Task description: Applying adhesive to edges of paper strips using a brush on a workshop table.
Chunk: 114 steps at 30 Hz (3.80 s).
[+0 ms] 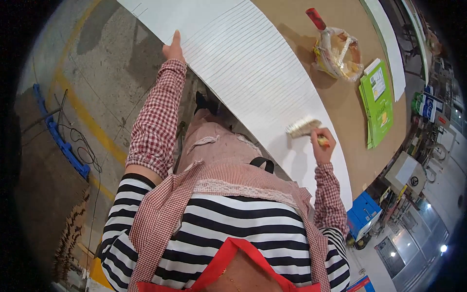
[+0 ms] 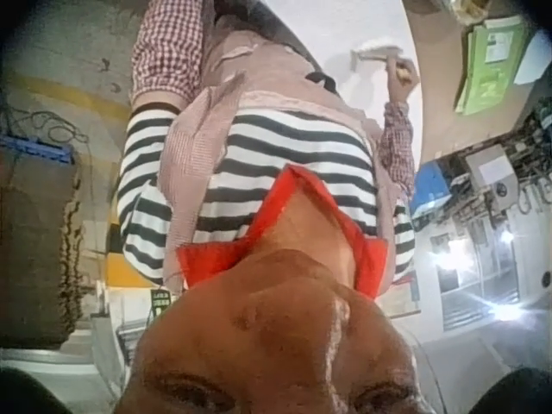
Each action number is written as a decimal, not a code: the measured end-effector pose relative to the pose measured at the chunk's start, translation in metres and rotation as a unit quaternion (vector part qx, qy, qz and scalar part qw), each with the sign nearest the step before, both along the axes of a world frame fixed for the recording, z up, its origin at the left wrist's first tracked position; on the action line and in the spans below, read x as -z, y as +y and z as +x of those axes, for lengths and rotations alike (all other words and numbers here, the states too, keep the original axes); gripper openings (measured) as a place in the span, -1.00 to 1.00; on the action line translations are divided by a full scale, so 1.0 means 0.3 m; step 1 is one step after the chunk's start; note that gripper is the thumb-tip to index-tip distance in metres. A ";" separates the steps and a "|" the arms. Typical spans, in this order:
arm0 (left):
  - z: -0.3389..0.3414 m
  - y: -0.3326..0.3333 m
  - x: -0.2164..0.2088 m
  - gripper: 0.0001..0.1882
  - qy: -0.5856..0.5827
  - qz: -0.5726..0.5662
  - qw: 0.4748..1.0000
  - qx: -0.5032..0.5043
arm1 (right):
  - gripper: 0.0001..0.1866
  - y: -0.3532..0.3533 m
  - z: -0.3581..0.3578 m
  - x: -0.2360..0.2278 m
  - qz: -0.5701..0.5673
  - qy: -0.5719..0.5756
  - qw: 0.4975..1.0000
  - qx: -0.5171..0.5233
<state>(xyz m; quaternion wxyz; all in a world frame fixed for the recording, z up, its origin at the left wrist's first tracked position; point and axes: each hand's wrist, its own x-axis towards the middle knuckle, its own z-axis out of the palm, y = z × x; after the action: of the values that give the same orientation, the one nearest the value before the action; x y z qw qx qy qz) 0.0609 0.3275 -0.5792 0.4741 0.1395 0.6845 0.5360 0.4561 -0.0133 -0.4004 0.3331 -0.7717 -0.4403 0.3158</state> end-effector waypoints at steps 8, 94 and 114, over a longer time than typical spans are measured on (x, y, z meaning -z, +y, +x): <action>-0.003 -0.017 -0.021 -0.22 0.044 -0.012 0.999 -0.023 | -0.90 0.528 -0.298 -0.069 0.092 0.132 0.985 -0.056; 0.048 -0.028 -0.049 -0.41 0.087 -0.003 0.996 0.020 | -0.87 1.083 -0.506 -0.035 0.112 0.044 0.986 -0.112; 0.031 -0.035 -0.047 -0.51 0.071 -0.004 0.997 0.019 | -0.90 0.975 -0.359 0.044 0.053 0.052 0.988 -0.136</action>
<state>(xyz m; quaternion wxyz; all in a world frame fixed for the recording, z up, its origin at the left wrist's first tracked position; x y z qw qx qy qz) 0.0702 0.3171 -0.5652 0.4347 0.1886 0.7157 0.5130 0.3485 0.2791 -0.4135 0.3501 -0.6687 -0.5391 0.3738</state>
